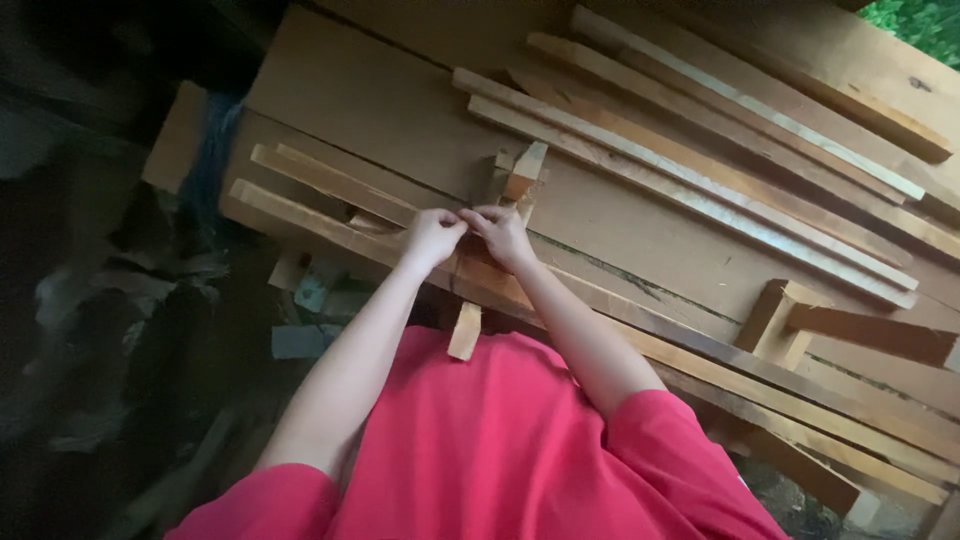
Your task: Marking wooden planks with a pencil for further woodworking steps.
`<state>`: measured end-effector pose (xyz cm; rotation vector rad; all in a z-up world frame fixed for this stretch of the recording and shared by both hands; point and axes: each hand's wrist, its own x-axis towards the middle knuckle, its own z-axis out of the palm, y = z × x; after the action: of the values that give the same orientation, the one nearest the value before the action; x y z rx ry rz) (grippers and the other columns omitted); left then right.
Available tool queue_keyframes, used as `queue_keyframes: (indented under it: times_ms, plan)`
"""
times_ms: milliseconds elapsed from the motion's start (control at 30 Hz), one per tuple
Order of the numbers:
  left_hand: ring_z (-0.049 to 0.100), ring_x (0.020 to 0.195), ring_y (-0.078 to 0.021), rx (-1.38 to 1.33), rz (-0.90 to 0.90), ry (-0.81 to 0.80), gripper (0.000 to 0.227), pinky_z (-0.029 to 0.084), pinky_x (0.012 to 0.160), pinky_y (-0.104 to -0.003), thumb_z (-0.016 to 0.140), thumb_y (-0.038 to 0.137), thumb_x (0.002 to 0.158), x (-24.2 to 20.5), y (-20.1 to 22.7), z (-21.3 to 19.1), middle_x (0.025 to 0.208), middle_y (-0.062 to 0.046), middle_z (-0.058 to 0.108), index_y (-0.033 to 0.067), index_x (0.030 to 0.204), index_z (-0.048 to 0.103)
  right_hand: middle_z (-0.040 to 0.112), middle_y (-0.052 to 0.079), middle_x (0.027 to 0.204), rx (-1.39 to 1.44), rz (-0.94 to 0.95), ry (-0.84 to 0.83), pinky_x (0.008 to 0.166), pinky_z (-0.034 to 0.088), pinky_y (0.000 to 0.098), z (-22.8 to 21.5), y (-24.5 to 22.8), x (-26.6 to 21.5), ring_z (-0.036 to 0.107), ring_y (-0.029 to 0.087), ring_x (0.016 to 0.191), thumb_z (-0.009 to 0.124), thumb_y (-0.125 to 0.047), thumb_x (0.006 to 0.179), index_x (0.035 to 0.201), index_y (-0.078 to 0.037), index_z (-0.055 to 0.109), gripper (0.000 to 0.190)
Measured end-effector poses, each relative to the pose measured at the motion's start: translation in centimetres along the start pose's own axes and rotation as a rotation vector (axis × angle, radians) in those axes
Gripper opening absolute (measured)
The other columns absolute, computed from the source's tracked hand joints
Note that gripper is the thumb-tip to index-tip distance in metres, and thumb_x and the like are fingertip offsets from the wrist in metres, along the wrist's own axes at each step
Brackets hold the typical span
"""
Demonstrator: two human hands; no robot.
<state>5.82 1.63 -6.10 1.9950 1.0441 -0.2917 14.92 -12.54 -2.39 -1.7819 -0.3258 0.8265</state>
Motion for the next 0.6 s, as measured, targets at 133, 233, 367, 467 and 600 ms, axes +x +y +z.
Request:
queue_keyframes:
  times_ms: [133,233,367,467,600]
  plan:
    - [0.073,0.104,-0.0284,0.011,-0.002,-0.014,0.03,0.058,0.087,-0.042,0.068,0.038,0.086,-0.6,0.4,-0.1,0.099,-0.009,0.079,0.0161,0.101,0.082,0.078,0.011,0.092,0.024,0.03,0.077,0.082,0.058,0.0372,1.1,2.1,0.2,0.073,0.021,0.086,0.087,-0.033,0.088,0.11,-0.014,0.079,0.03]
    - [0.072,0.108,-0.026,-0.044,-0.074,-0.05,0.028,0.056,0.091,-0.039,0.069,0.04,0.086,-0.2,0.1,-0.4,0.1,-0.005,0.079,0.02,0.101,0.081,0.075,0.02,0.103,-0.052,-0.152,0.094,0.085,0.058,0.0518,0.7,1.2,-1.0,0.072,0.04,0.1,0.077,-0.028,0.095,0.118,-0.011,0.069,0.03]
    - [0.069,0.114,-0.027,0.016,-0.066,-0.115,0.032,0.055,0.095,-0.04,0.067,0.042,0.089,-0.6,0.4,-1.6,0.107,-0.005,0.078,0.0186,0.106,0.08,0.076,0.017,0.104,-0.116,-0.469,0.043,0.087,0.058,0.0469,0.5,-0.9,-2.2,0.073,0.039,0.1,0.071,-0.003,0.093,0.118,-0.01,0.076,0.026]
    - [0.069,0.116,-0.0262,0.047,-0.05,-0.154,0.034,0.054,0.096,-0.04,0.066,0.046,0.089,0.6,-0.6,-0.9,0.11,-0.004,0.078,0.0203,0.107,0.08,0.074,0.018,0.102,-0.148,-0.559,0.025,0.088,0.057,0.0492,0.2,-0.9,-2.2,0.071,0.042,0.099,0.067,0.003,0.093,0.117,-0.007,0.076,0.027]
    - [0.07,0.114,-0.0311,0.107,0.011,-0.16,0.032,0.055,0.094,-0.042,0.068,0.042,0.091,-0.5,1.1,-3.3,0.106,-0.01,0.078,0.0173,0.106,0.08,0.072,0.017,0.102,-0.233,-0.523,-0.016,0.085,0.058,0.0448,0.6,1.0,-1.1,0.071,0.041,0.097,0.067,-0.008,0.099,0.108,-0.004,0.074,0.013]
